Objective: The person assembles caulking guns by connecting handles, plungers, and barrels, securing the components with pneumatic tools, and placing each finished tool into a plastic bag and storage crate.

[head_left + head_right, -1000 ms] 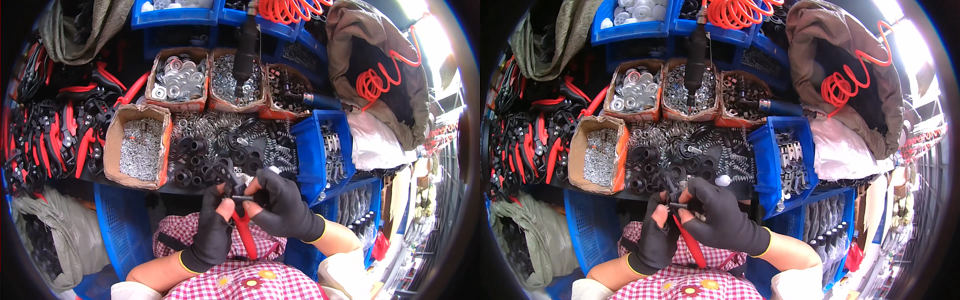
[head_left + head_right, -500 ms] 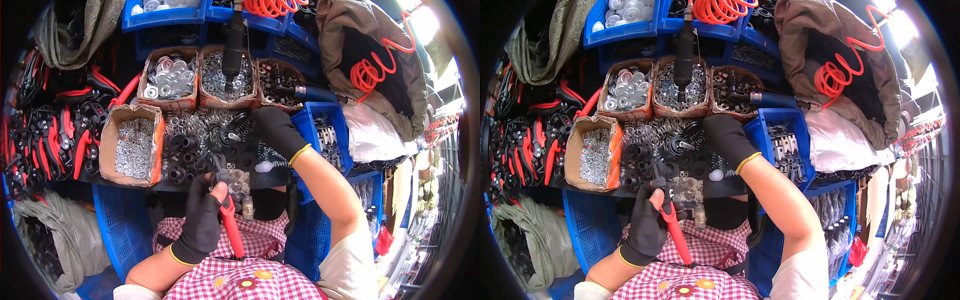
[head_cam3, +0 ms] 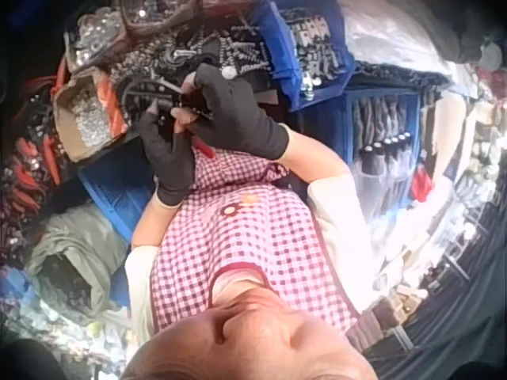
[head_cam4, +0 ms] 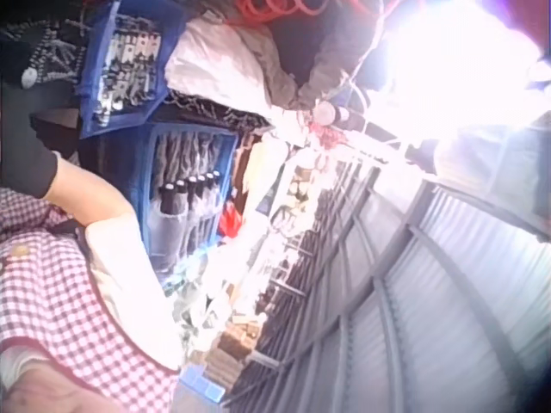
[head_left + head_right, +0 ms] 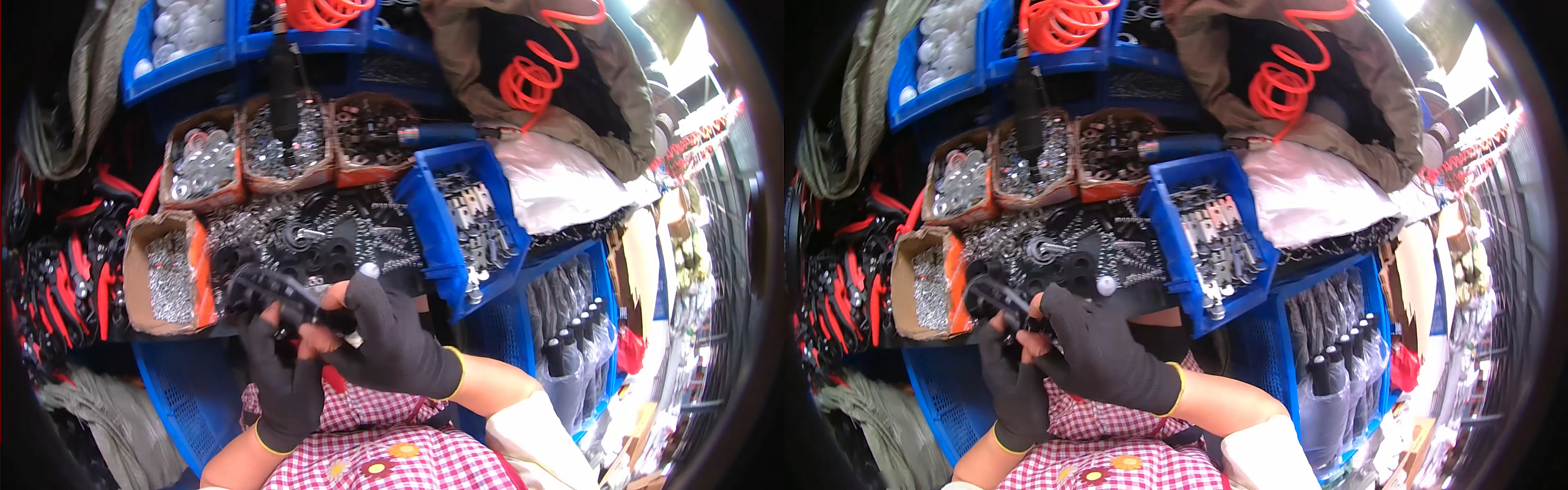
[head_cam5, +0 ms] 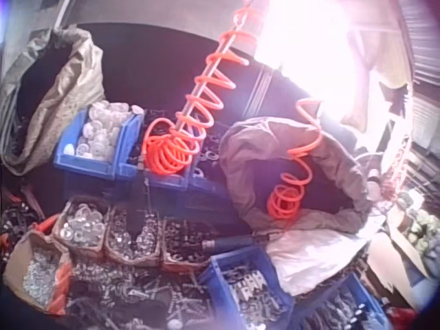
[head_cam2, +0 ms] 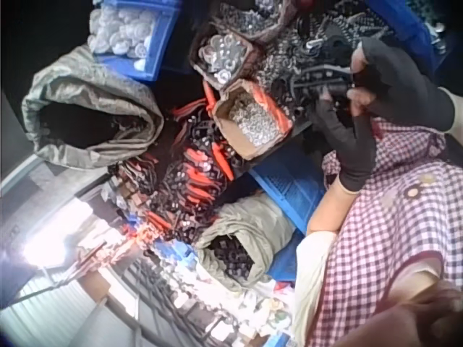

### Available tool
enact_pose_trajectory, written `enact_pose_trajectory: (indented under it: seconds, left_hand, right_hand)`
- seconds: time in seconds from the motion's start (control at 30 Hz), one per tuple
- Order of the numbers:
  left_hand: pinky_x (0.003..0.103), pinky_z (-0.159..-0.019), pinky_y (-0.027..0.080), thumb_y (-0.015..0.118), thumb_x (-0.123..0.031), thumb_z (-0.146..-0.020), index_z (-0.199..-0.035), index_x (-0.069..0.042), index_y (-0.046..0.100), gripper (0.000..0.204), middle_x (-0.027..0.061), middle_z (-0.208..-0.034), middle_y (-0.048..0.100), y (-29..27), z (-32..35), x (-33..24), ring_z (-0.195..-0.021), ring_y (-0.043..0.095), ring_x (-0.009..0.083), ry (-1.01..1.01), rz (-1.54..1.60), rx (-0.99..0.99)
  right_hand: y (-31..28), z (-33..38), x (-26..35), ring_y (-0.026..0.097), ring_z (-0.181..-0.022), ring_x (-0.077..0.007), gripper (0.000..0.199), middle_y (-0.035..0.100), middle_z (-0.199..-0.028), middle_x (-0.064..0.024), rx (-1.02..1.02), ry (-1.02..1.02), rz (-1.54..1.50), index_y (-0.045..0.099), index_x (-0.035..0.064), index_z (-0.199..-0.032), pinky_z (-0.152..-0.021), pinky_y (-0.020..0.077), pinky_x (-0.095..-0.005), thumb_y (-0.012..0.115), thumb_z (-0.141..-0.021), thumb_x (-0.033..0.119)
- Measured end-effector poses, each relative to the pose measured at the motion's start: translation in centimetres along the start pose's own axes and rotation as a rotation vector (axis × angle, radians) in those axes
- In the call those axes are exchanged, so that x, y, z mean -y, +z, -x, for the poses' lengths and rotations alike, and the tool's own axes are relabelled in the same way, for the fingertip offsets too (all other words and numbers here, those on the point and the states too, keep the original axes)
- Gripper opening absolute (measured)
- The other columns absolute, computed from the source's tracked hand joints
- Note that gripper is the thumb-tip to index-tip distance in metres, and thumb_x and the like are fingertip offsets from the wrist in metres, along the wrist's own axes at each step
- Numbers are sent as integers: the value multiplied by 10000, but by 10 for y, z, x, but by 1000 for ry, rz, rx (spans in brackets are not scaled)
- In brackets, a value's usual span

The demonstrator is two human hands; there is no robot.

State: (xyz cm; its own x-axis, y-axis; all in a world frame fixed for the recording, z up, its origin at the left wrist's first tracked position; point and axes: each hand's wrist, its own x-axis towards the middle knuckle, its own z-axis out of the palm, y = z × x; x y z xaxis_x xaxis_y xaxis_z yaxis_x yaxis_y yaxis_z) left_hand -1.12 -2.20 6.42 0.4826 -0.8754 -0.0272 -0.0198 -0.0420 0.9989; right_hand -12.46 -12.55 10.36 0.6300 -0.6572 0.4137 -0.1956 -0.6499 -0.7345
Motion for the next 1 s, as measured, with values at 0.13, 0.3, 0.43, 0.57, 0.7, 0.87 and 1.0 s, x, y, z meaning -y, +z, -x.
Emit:
enact_pose_trajectory:
  seconds: [0.13,0.3,0.43,0.57,0.7,0.87,1.0]
  left_hand:
    - [374,-1022,415,584,-77,-928,-1381,17,427,488,126,-1359,434,2,1,13,-1228,491,222,399,-293,-27]
    - [449,-980,471,869,-278,-710,-1231,-100,581,621,219,-1363,391,11,12,-16,-1183,543,378,489,-347,283]
    - [447,-991,456,914,-245,-648,-1205,-92,610,653,220,-1358,408,40,17,-34,-1187,543,370,481,-251,390]
    - [423,-942,466,894,-190,-675,-1178,-65,588,602,220,-1309,461,64,27,-41,-1129,572,328,494,-182,484]
    - [340,-646,537,658,-303,-912,-1368,-116,389,562,134,-1290,509,84,52,-43,-754,631,201,-55,400,339]
    - [366,-679,531,552,-311,-981,-1387,-110,388,482,100,-1253,529,114,61,-39,-766,623,211,-391,459,425]
    - [365,-700,545,511,-288,-1011,-1337,-125,410,379,54,-1102,521,136,62,-16,-805,620,176,-525,477,423]
  right_hand:
    - [-19,21,-1,661,-768,-296,533,609,-967,-164,91,167,-385,451,-23,-1255,-678,512,-348,737,-830,127]
    - [-96,32,-29,673,-805,-226,709,644,-903,-122,504,90,-387,421,-14,-1363,-709,514,-326,792,-816,242]
    - [-124,53,-6,680,-863,-223,679,664,-964,-109,313,21,-394,514,-8,-1300,-764,521,-299,836,-767,262]
    - [-155,92,-27,676,-903,-220,430,672,-1012,-114,211,263,-750,612,-18,-1155,-778,524,-304,790,-791,125]
    - [-187,95,-87,651,-830,-198,314,638,-935,-92,-2,290,68,618,18,-1076,-756,519,-310,685,-769,25]
    - [-172,105,-109,655,-853,-269,389,619,-989,-109,211,99,442,620,69,-1129,-721,529,-364,704,-750,86]
    - [-166,110,-115,637,-892,-327,417,599,-1024,-109,345,185,515,608,88,-1155,-736,528,-419,710,-752,122]
